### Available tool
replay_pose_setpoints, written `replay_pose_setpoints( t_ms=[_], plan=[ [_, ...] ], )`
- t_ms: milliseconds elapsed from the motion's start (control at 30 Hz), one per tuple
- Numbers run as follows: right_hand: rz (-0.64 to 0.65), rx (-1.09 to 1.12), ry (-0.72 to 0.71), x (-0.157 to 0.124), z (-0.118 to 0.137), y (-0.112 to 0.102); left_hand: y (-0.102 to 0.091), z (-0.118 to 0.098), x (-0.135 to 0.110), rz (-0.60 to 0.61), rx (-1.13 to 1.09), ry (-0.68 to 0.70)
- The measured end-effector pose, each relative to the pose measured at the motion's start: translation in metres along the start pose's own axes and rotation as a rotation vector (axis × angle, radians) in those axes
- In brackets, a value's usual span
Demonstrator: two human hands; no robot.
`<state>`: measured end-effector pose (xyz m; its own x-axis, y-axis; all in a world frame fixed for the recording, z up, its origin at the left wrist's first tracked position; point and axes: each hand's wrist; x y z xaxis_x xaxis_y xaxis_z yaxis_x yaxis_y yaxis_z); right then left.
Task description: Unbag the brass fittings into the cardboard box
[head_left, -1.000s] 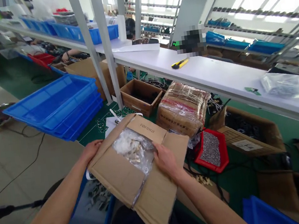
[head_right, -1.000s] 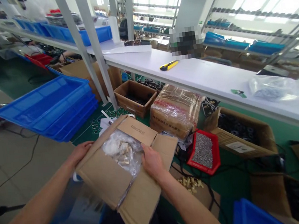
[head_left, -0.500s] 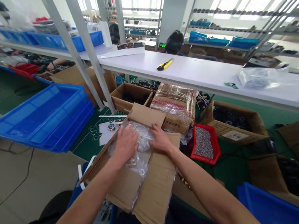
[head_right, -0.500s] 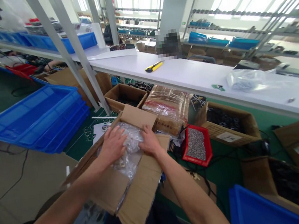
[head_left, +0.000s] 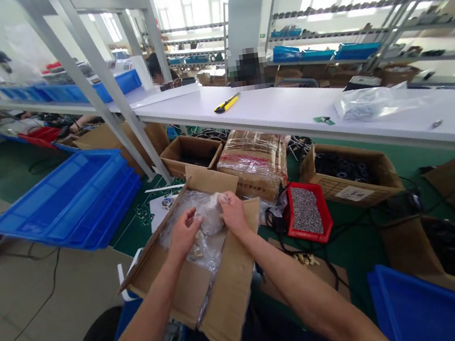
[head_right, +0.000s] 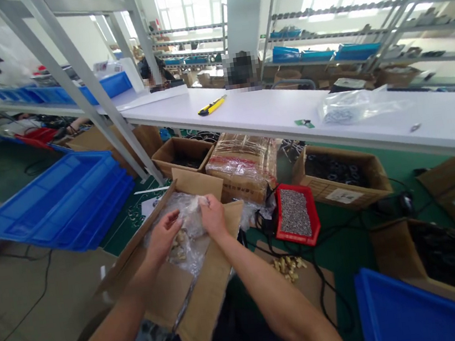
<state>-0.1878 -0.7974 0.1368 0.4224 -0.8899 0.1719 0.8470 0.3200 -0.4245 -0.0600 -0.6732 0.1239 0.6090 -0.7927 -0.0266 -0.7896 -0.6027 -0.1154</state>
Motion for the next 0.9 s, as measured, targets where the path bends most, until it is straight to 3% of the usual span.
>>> replay_pose_setpoints(
  t_ms=[100, 233, 300, 367, 500, 600, 767, 900],
  plan=[
    [0.009, 0.37, 0.086, -0.01, 0.03, 0.007, 0.014, 0.006, -0.021, -0.12, -0.444, -0.192],
    [0.186, 0.78, 0.076, -0.021, 0.072, 0.013, 0.026, 0.01, -0.04, 0.086, -0.949, -0.518],
    [0.295, 0.845, 0.063, -0.027, 0.081, 0.015, 0.024, 0.003, -0.043, 0.144, -1.09, -0.558],
    [0.329, 0.881, 0.101, -0.029, 0.076, 0.015, 0.018, -0.006, -0.044, 0.135, -1.126, -0.552],
    [0.077, 0.905, 0.236, -0.019, 0.04, 0.011, 0.003, -0.012, -0.05, 0.311, -1.03, -0.644],
    [0.001, 0.786, 0.299, -0.01, 0.012, 0.007, -0.002, -0.002, -0.056, 0.339, -0.907, -0.592],
    [0.007, 0.12, 0.275, -0.02, -0.013, -0.005, -0.006, 0.014, -0.05, 0.039, -0.558, -0.367],
    [0.119, -0.238, 0.143, -0.035, -0.02, -0.021, -0.008, 0.017, -0.037, -0.071, -0.4, -0.301]
  ],
)
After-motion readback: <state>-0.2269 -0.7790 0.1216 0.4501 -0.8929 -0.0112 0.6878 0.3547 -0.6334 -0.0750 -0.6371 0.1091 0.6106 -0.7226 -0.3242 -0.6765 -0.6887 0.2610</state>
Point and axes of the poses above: each hand's wrist, its own x-axis towards the middle knuckle, its own y-axis out of the palm, z = x × y, and after that the axes turned 13 degrees about -x, right-handed
